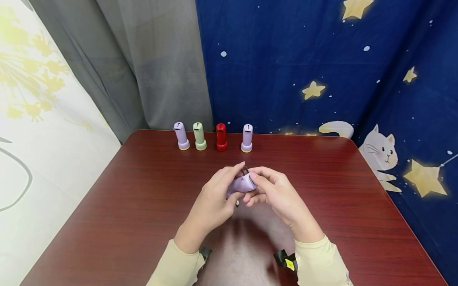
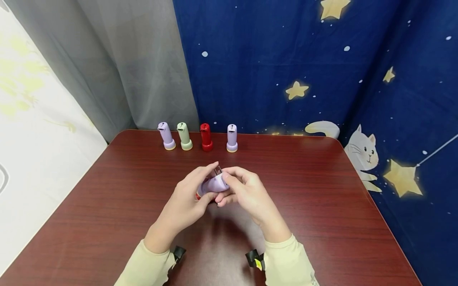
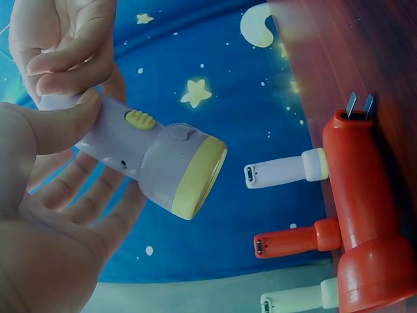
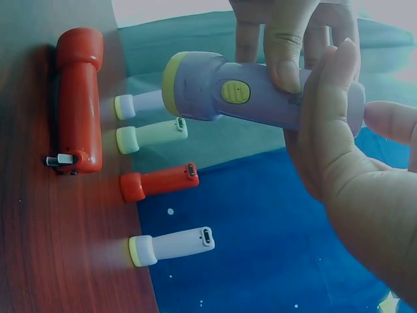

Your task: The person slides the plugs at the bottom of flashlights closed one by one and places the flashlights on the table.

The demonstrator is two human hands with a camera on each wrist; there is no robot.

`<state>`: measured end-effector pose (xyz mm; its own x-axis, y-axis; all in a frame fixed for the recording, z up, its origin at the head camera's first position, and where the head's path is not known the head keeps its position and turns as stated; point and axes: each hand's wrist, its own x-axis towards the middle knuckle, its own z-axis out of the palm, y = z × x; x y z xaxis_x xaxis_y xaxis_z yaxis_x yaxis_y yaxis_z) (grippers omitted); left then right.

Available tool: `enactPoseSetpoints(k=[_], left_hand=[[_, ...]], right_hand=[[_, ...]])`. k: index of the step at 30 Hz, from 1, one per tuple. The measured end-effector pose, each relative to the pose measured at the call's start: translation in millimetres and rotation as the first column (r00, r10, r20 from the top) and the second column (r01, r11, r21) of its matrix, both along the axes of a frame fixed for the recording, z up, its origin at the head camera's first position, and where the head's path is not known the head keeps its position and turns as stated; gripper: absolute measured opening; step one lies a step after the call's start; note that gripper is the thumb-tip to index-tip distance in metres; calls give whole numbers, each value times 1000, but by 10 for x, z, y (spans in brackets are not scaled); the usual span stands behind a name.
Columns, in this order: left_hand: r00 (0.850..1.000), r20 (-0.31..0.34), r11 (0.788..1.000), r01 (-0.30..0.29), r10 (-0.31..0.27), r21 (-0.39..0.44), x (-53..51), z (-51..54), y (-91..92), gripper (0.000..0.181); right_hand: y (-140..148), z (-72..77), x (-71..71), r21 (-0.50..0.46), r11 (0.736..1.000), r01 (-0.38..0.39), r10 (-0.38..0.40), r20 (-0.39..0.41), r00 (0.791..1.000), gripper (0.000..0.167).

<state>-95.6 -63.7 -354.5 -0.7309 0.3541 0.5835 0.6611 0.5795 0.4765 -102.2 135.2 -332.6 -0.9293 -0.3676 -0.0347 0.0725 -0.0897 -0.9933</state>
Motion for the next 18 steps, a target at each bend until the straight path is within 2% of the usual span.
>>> enactPoseSetpoints(k=[18], left_hand=[[1000,-7,1000,19,-19,-15,-7,-5,7,74]], right_hand=[[0,4,3,31,999,11,-10,-36,999,32]])
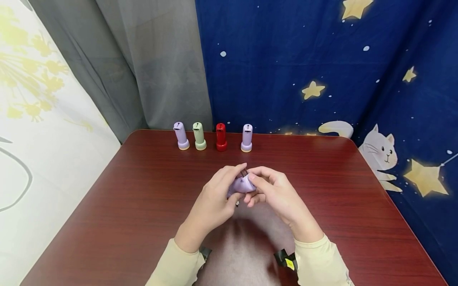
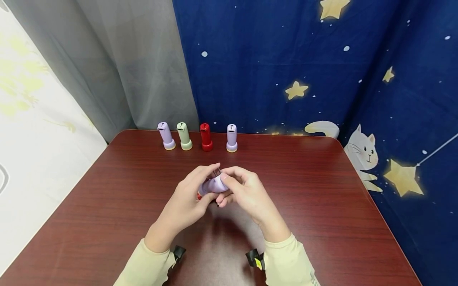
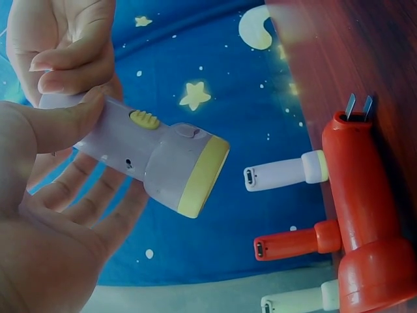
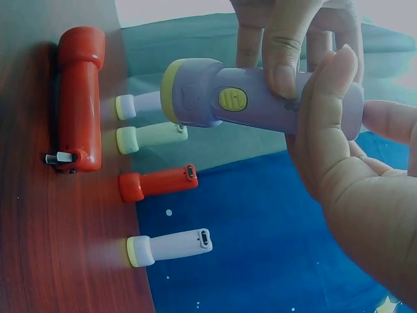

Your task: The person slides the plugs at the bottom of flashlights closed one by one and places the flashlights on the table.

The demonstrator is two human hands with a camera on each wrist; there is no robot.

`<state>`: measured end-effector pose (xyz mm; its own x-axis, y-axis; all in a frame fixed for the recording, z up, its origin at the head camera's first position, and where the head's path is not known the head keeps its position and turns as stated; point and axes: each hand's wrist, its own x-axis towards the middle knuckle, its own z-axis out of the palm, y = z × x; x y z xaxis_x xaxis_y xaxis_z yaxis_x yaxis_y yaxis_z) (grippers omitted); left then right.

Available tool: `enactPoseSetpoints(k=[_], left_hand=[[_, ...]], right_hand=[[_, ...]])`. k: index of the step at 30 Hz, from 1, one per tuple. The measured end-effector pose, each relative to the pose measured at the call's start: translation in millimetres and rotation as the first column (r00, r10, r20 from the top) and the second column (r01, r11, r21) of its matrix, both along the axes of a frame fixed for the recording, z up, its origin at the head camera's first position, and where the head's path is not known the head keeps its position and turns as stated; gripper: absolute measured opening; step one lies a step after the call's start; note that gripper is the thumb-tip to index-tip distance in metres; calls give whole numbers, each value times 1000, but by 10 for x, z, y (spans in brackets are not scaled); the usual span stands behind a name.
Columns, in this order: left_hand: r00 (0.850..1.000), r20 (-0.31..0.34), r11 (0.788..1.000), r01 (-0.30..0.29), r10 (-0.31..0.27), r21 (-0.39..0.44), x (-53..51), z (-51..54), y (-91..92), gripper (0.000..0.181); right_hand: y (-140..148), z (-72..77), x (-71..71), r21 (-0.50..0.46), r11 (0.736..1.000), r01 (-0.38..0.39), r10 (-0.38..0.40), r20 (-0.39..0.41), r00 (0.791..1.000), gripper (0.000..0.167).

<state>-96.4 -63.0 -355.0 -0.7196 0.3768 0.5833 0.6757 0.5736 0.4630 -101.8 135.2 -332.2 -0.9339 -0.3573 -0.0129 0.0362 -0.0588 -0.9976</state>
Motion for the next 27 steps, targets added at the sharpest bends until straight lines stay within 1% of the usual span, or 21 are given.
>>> enactPoseSetpoints(k=[5,8,10,13,17,19,22,27], left_hand=[[1000,9,1000,9,-9,12,2,19,-2,75],[1000,23,999,18,-19,41,2,34,0,77],[999,45,997,24,-27,72,0,38,1,79],[996,80,992,34,-44,119,-9,27,-5,81],[992,99,983,59,-77,175,-14,12,-15,80],[990,103,978,70,-92,196,-14,14,-15,78],[988,116,973,77,-104,219,-13,20,-6,71],[989,118,972,59,-87,226,-8,28,20,59]], right_hand=[[-1,17,4,-3,1000,6,-6,7,1000,32],[-3,33,11,9,1000,14,-14,11,1000,33],[2,47,18,30,999,28,-28,2,1000,35],[13,64,33,70,997,43,-41,-21,999,40],[13,82,63,135,989,63,-51,-90,995,47],[4,89,76,161,983,90,-71,-119,990,48],[-21,103,97,181,971,156,-131,-141,981,48],[-54,121,126,175,957,229,-204,-151,967,47]])
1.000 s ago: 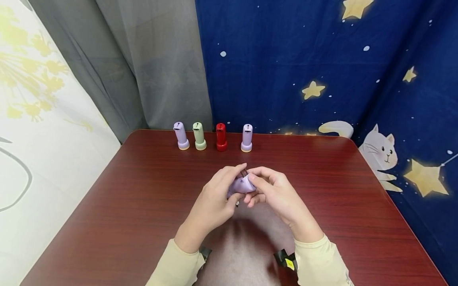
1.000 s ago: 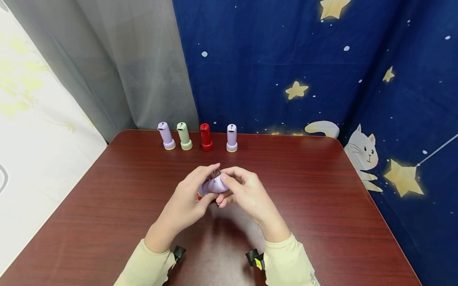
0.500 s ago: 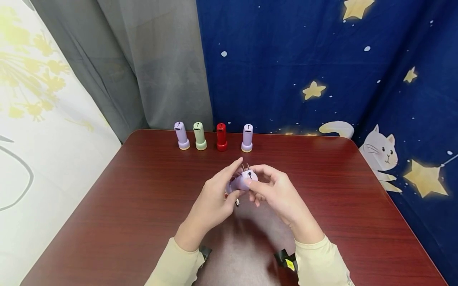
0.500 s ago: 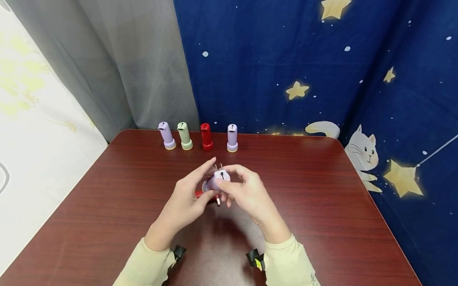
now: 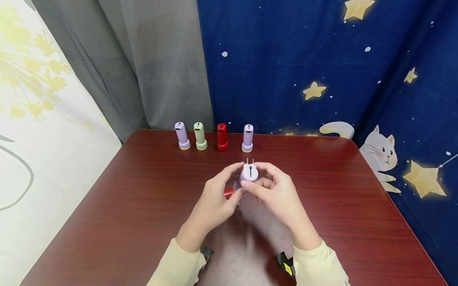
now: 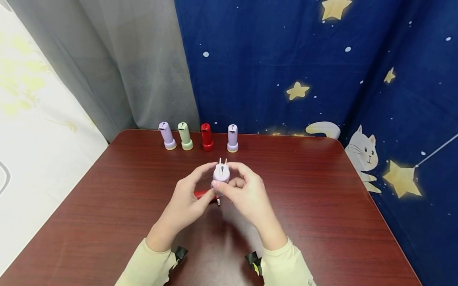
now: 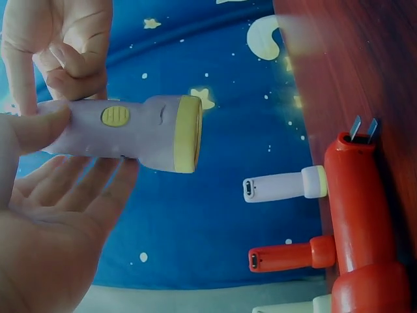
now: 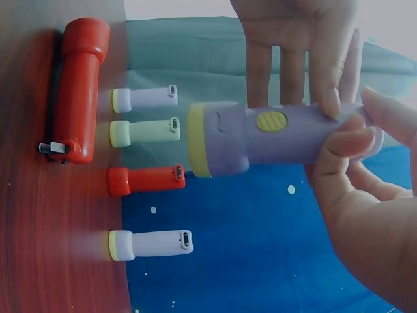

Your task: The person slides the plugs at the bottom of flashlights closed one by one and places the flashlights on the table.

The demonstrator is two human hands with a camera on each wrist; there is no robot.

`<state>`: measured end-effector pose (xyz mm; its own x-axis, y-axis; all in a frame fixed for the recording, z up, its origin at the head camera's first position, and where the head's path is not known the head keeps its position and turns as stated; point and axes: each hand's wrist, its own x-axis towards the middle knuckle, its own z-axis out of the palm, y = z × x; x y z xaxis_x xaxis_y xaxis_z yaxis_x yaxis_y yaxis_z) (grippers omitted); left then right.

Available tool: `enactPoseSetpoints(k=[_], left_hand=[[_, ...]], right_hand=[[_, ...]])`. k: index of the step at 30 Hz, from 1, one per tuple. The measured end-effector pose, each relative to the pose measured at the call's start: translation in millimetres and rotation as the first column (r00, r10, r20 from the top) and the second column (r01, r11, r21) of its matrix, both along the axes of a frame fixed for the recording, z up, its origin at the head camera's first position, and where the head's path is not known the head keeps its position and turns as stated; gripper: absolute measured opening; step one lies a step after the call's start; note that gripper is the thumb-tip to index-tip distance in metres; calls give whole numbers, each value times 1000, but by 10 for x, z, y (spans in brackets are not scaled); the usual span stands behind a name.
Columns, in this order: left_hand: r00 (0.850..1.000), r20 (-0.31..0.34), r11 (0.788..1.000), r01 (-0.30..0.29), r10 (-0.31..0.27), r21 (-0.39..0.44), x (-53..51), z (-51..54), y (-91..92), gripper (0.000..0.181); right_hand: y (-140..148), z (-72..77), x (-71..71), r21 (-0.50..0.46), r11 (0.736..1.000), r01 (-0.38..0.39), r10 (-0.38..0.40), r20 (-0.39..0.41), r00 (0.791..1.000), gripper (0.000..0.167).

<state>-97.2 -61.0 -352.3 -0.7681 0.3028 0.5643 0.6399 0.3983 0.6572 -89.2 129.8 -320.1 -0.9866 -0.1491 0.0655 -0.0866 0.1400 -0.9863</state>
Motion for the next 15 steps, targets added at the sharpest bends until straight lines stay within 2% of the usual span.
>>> enactPoseSetpoints(k=[4,9,15], left_hand=[[1000,15,1000,-10,10,-12,8,9,20,59],[999,45,1000,-12,13,-26,27,6,35,55],[998,-48,999,-44,44,2,37,-7,41,49]], right_hand=[[-12,11,17,-12,999,32,-32,-10,999,45],[-32,37,48,-12,1000,29,-29,-30,999,45],[-40,67,88,18,1000,13,-13,-5,1000,47]])
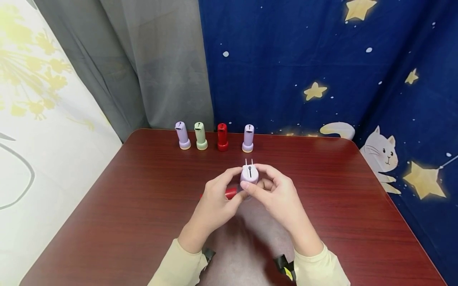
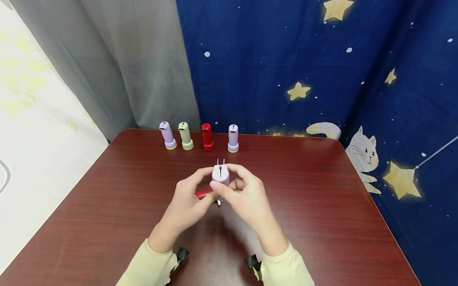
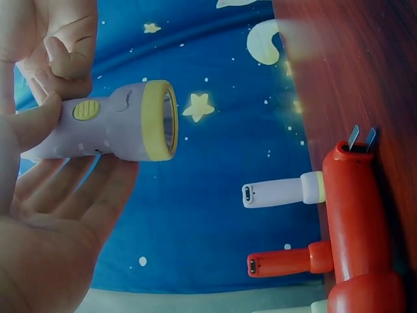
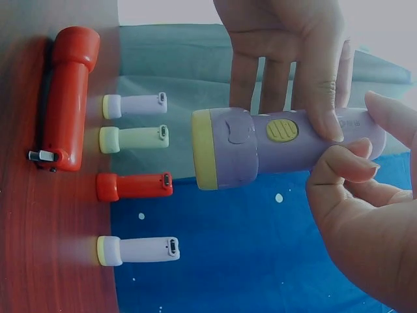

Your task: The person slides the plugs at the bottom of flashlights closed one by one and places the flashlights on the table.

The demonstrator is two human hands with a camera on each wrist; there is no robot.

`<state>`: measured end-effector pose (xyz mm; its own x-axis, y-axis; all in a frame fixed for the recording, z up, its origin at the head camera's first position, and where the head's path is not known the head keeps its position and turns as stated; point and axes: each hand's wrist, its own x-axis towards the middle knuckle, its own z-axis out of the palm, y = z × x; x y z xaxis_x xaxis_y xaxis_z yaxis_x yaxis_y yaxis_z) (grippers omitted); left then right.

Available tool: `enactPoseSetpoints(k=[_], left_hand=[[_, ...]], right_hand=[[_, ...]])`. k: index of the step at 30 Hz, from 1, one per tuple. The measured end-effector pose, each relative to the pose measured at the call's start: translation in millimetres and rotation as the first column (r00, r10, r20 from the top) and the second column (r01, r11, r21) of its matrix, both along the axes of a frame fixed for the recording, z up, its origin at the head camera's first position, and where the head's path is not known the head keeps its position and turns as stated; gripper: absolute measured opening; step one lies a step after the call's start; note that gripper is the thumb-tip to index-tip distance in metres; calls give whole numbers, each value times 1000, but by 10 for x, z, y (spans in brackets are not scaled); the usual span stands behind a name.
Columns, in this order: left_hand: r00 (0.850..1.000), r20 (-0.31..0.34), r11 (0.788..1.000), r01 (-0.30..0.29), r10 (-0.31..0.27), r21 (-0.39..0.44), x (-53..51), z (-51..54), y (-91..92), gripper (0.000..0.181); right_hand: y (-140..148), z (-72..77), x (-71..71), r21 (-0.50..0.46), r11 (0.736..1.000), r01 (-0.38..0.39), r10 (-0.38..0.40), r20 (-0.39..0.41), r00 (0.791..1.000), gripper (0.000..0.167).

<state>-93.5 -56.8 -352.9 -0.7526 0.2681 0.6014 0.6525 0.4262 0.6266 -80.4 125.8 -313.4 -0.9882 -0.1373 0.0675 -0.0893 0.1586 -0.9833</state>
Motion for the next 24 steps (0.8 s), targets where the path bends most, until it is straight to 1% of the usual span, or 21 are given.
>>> enactPoseSetpoints(k=[2,6,11,13,14,17,19,24], left_hand=[[1000,-19,1000,-11,11,10,3,-9,2,49],[1000,-11,1000,-13,13,16,6,-16,5,49],[1000,9,1000,-8,8,13,18,-24,8,45],[1000,4,1000,-10,10,8,24,-29,13,44],[1000,0,1000,-10,10,5,26,-31,15,43],[1000,-4,1000,-18,18,-1,31,-27,19,43],[1000,-9,1000,-23,23,-4,31,-23,19,43],[999,-20,999,-33,33,-9,26,-42,14,44]], right_hand=[[-2,3,10,3,1000,-7,7,9,1000,48],[0,4,27,3,1000,-18,18,15,1000,48],[6,3,25,5,1000,-13,12,14,1000,33],[3,0,20,-29,999,-19,20,20,1000,27],[0,-2,16,-61,998,-27,29,28,999,26],[-15,-17,8,-159,986,-43,51,45,998,27],[-28,-29,8,-210,977,-38,51,58,997,28],[-49,-53,5,-266,964,-15,37,76,996,29]])
